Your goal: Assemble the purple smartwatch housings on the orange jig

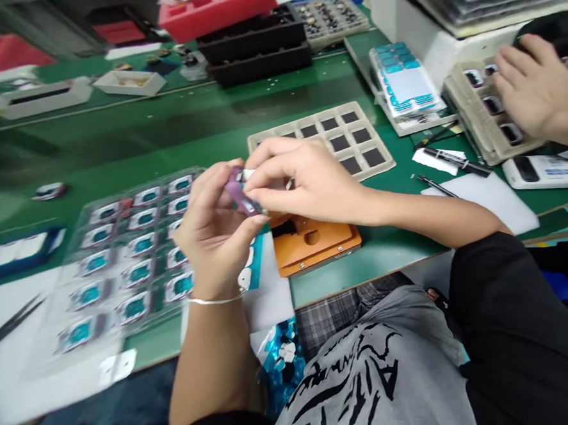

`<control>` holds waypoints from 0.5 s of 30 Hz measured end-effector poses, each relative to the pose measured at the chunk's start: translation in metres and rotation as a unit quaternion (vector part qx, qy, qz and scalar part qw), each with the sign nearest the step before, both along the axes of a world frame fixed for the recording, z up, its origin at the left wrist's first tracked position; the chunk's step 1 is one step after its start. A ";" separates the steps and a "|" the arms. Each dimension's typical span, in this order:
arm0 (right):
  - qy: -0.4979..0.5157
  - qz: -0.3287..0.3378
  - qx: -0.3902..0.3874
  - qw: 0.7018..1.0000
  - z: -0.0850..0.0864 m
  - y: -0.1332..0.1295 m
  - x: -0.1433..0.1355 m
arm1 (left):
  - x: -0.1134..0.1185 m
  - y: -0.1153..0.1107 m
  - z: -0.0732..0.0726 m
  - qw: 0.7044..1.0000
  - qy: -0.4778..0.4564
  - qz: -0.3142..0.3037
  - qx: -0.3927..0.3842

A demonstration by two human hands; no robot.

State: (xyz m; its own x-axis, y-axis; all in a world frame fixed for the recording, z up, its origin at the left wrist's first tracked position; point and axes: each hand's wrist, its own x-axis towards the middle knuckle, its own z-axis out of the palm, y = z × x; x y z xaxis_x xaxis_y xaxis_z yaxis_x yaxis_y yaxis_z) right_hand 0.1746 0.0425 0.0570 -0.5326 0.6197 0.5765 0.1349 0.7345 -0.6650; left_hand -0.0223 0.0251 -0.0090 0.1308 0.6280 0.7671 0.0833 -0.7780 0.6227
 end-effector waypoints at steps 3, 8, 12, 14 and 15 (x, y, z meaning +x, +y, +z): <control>-0.043 -0.026 0.000 0.999 0.000 0.000 -0.001 | 0.003 -0.001 0.003 1.000 -0.011 -0.004 0.006; -0.071 -0.050 0.018 0.996 0.003 -0.005 -0.004 | 0.007 -0.005 0.007 1.000 -0.028 -0.012 0.007; -0.049 -0.061 0.066 0.995 0.000 -0.005 -0.005 | 0.010 -0.007 0.008 0.999 -0.026 0.006 0.019; -0.049 -0.072 0.075 0.993 -0.002 -0.003 -0.005 | 0.012 -0.008 0.008 0.999 -0.030 0.008 0.026; -0.047 -0.073 0.078 0.993 -0.002 -0.002 -0.005 | 0.013 -0.007 0.009 0.999 -0.035 0.005 0.035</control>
State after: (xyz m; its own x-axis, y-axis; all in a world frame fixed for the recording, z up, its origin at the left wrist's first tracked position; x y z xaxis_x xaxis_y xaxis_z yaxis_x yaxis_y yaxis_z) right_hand 0.1694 0.0405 0.0550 -0.4992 0.6008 0.6244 0.3033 0.7961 -0.5237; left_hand -0.0096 0.0179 -0.0005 0.0695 0.5731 0.8166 0.0489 -0.8195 0.5710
